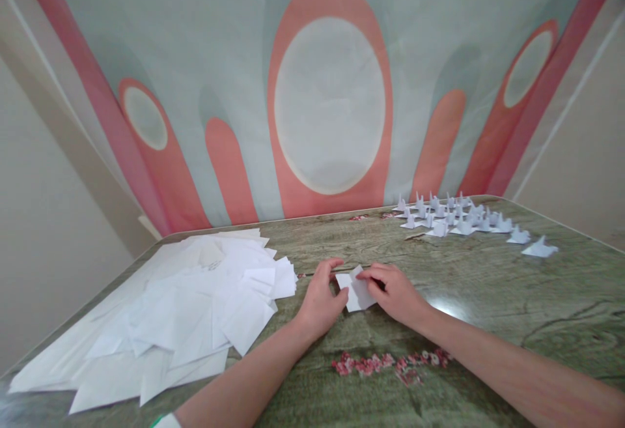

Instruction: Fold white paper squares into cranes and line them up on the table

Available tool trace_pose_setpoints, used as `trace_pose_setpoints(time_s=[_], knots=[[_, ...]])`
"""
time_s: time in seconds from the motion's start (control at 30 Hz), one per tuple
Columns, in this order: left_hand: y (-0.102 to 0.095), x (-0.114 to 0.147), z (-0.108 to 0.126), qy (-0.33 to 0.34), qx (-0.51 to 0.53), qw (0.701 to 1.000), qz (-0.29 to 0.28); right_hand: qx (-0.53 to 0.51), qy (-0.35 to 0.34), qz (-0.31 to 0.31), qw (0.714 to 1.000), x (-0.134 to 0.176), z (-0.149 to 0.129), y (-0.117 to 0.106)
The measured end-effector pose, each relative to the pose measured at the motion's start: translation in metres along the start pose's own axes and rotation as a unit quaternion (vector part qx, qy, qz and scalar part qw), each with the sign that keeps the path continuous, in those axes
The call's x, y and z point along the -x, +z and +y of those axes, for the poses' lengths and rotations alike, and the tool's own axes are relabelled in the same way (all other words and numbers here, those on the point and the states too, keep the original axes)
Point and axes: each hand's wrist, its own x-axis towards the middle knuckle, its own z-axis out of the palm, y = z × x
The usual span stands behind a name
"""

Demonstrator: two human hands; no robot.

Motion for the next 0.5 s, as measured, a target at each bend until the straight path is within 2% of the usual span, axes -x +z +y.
trace_pose_setpoints(time_s=[0.1, 0.23, 0.4, 0.5], knots=[[-0.007, 0.006, 0.008, 0.081, -0.128, 0.988, -0.037, 0.007, 0.001, -0.009, 1.000, 0.000, 0.002, 0.000], [-0.015, 0.014, 0.025, 0.136, -0.268, 0.942, -0.148, 0.004, 0.004, -0.024, 1.000, 0.000, 0.005, -0.001], [-0.014, 0.017, 0.038, 0.144, -0.371, 0.900, -0.178, 0.009, 0.017, -0.025, 0.999, -0.001, 0.005, -0.002], [-0.013, 0.017, 0.038, 0.172, -0.433, 0.863, -0.195, 0.014, 0.022, -0.036, 0.999, -0.001, 0.004, -0.004]])
